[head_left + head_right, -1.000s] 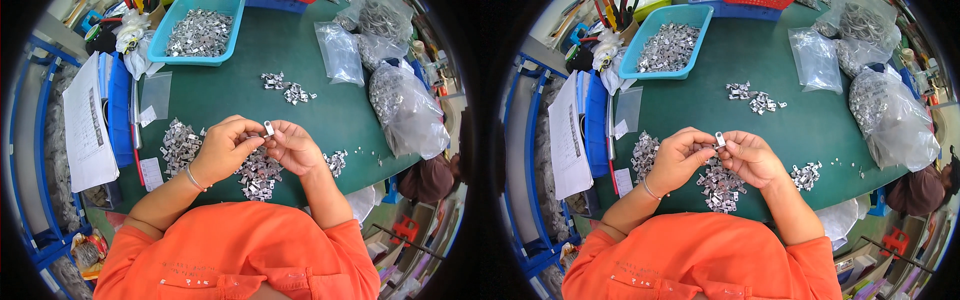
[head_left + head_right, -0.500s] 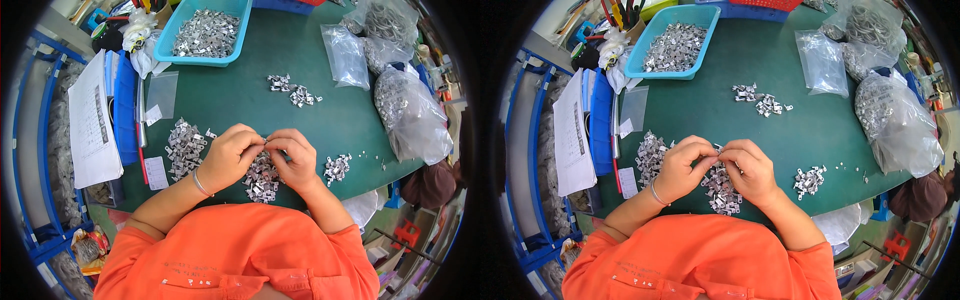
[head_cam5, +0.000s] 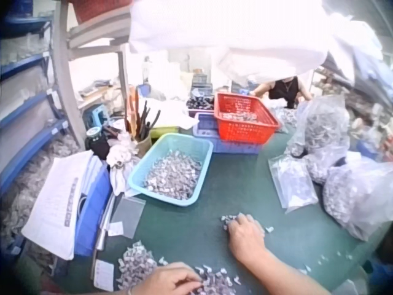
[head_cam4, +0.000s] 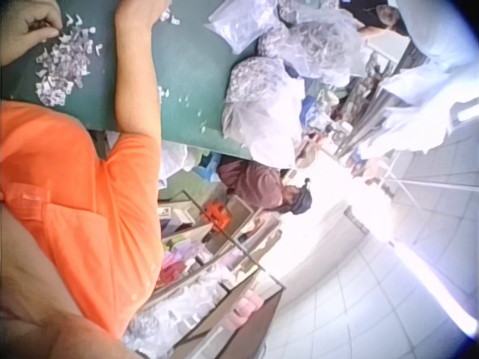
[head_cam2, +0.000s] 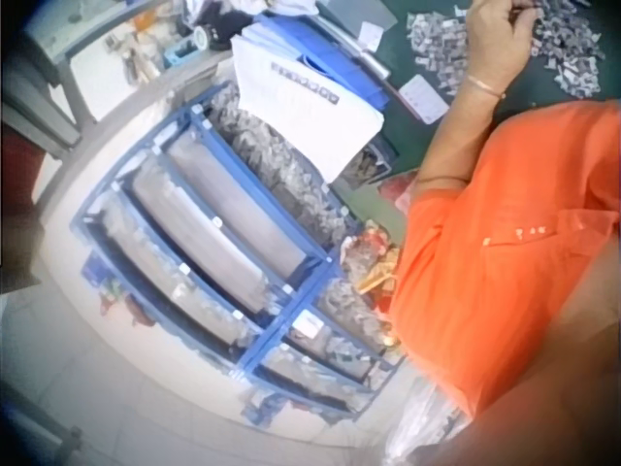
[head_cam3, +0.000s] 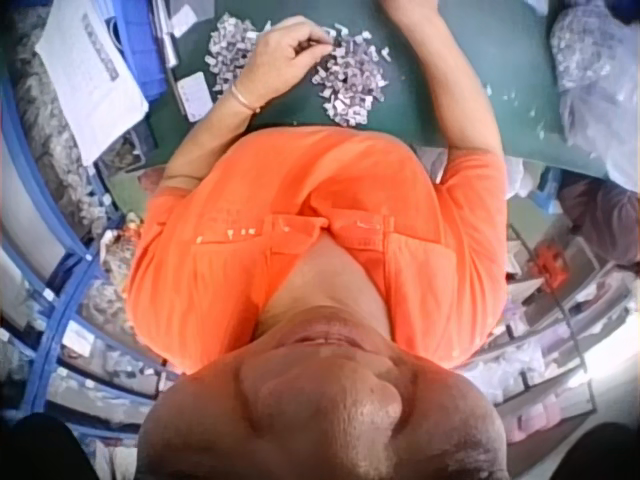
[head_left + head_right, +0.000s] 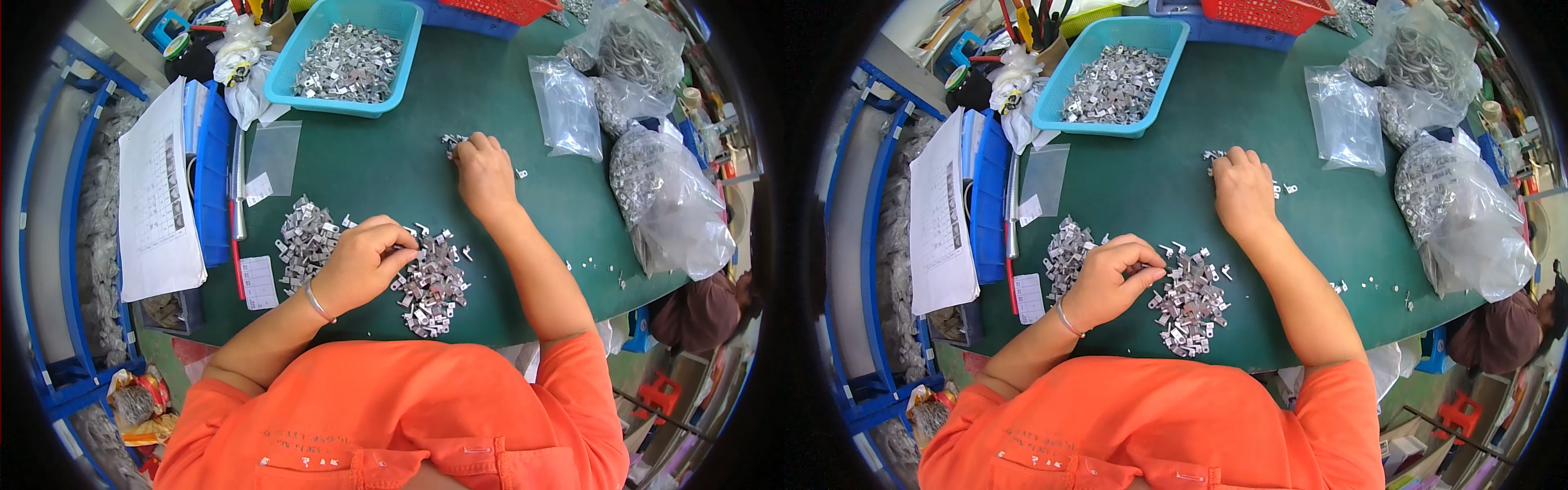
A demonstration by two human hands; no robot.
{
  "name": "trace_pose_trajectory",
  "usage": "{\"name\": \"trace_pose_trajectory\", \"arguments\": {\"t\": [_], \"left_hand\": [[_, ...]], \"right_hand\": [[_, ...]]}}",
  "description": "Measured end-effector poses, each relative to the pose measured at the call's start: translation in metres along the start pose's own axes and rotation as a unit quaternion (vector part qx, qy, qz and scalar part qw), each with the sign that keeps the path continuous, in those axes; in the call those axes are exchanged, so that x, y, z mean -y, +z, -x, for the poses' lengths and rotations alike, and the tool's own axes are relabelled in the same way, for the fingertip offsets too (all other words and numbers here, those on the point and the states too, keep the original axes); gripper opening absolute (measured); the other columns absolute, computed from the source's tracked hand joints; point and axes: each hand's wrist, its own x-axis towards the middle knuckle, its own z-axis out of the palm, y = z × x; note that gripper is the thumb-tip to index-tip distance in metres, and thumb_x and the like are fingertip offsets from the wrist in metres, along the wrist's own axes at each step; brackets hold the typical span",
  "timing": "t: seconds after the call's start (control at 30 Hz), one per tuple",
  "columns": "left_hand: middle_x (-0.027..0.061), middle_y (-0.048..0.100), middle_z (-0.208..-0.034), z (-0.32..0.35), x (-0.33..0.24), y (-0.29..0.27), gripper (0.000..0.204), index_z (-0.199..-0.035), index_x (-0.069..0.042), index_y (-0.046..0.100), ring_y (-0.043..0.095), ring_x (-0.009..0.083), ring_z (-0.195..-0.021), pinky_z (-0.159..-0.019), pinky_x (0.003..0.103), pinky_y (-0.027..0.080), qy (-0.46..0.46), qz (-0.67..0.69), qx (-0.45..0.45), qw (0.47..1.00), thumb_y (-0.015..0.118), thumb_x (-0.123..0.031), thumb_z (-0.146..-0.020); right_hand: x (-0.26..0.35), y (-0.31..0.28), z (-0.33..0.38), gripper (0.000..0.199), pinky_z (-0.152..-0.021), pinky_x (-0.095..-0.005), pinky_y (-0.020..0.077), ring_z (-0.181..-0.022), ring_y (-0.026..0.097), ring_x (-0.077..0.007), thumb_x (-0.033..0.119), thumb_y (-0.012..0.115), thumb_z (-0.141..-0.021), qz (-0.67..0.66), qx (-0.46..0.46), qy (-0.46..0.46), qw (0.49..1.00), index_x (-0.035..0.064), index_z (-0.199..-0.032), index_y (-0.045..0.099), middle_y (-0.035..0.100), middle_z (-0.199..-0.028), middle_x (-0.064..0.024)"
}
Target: The person sits at a green workbench and assembles small silver metal hardware components by hand. They pick up individual pieces from a pile, fit them together, and place the assembled units into a light blue plastic basket. The process is repetitive and involves handling small parts one by one.
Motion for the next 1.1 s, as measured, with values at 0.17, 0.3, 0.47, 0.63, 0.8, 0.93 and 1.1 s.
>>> {"name": "trace_pose_trajectory", "arguments": {"t": [0.17, 0.3, 0.47, 0.63, 0.8, 0.93, 1.1], "left_hand": [[0.005, 0.06, -0.086, 0.0, 0.009, -0.002, 0.004, -0.086, 0.002, 0.065, 0.06, 0.009, -0.067, -0.06, 0.021, 0.048, -0.052, 0.028, -0.005, 0.998, 0.066, 0.002, -0.082], [0.0044, 0.06, -0.089, -0.004, 0.007, -0.001, 0.005, -0.089, 0.004, 0.064, 0.061, 0.0086, -0.069, -0.061, 0.02, 0.049, -0.07, 0.077, -0.004, 0.995, 0.066, 0.001, -0.084], [0.0028, 0.061, -0.087, -0.01, 0.006, 0.003, 0.009, -0.094, 0.003, 0.063, 0.061, 0.0076, -0.071, -0.064, 0.02, 0.051, -0.116, 0.154, 0.001, 0.981, 0.064, 0.0, -0.086], [0.0023, 0.063, -0.085, -0.014, -0.002, 0.007, 0.013, -0.1, 0.001, 0.062, 0.061, 0.0066, -0.074, -0.065, 0.021, 0.052, -0.148, 0.203, 0.004, 0.968, 0.065, -0.002, -0.087], [0.003, 0.065, -0.088, -0.016, -0.003, 0.01, 0.018, -0.105, 0.002, 0.062, 0.062, 0.007, -0.075, -0.065, 0.022, 0.052, -0.177, 0.255, 0.011, 0.95, 0.065, -0.003, -0.088], [0.0048, 0.067, -0.091, -0.017, -0.004, 0.012, 0.02, -0.107, 0.003, 0.062, 0.062, 0.0073, -0.076, -0.065, 0.022, 0.053, -0.167, 0.287, 0.016, 0.943, 0.065, -0.004, -0.088], [0.006, 0.067, -0.092, -0.016, -0.008, 0.014, 0.018, -0.104, 0.004, 0.064, 0.063, 0.0077, -0.077, -0.066, 0.022, 0.053, -0.164, 0.292, 0.021, 0.942, 0.066, -0.004, -0.088]], "right_hand": [[-0.004, 0.0, 0.003, 0.012, -0.073, -0.039, 0.0461, -0.087, 0.056, -0.0301, 0.0, 0.061, -0.074, -0.01, -0.014, -0.013, 1.0, 0.0051, -0.084, 0.064, 0.056, -0.088, -0.0096], [0.004, -0.021, 0.012, 0.01, -0.064, -0.0306, 0.0476, -0.077, 0.062, -0.0224, 0.007, 0.062, -0.084, -0.29, 0.068, 0.136, 0.945, 0.0014, -0.091, 0.067, 0.065, -0.084, -0.0082], [0.021, -0.061, 0.021, 0.017, -0.061, -0.0248, 0.0471, -0.074, 0.064, -0.0113, 0.012, 0.061, -0.091, -0.533, 0.215, 0.333, 0.748, -0.0021, -0.099, 0.067, 0.069, -0.083, -0.0068], [0.023, -0.071, 0.031, 0.019, -0.061, -0.0236, 0.0493, -0.072, 0.065, -0.0131, 0.012, 0.06, -0.092, -0.633, 0.226, 0.353, 0.65, -0.0046, -0.1, 0.065, 0.069, -0.084, -0.01], [0.033, -0.073, 0.047, 0.019, -0.063, -0.0242, 0.0521, -0.072, 0.065, -0.0134, 0.009, 0.06, -0.092, -0.671, 0.209, 0.314, 0.638, -0.0064, -0.102, 0.064, 0.069, -0.085, -0.0106], [0.043, -0.069, 0.06, 0.015, -0.065, -0.0249, 0.0532, -0.074, 0.065, -0.0132, 0.004, 0.059, -0.092, -0.679, 0.147, 0.254, 0.673, -0.0062, -0.101, 0.065, 0.069, -0.085, -0.0101], [0.051, -0.058, 0.073, 0.017, -0.066, -0.0281, 0.0539, -0.078, 0.065, -0.0177, -0.01, 0.068, -0.076, -0.502, -0.051, 0.107, 0.857, 0.0008, -0.088, 0.065, 0.066, -0.086, -0.0082]]}}
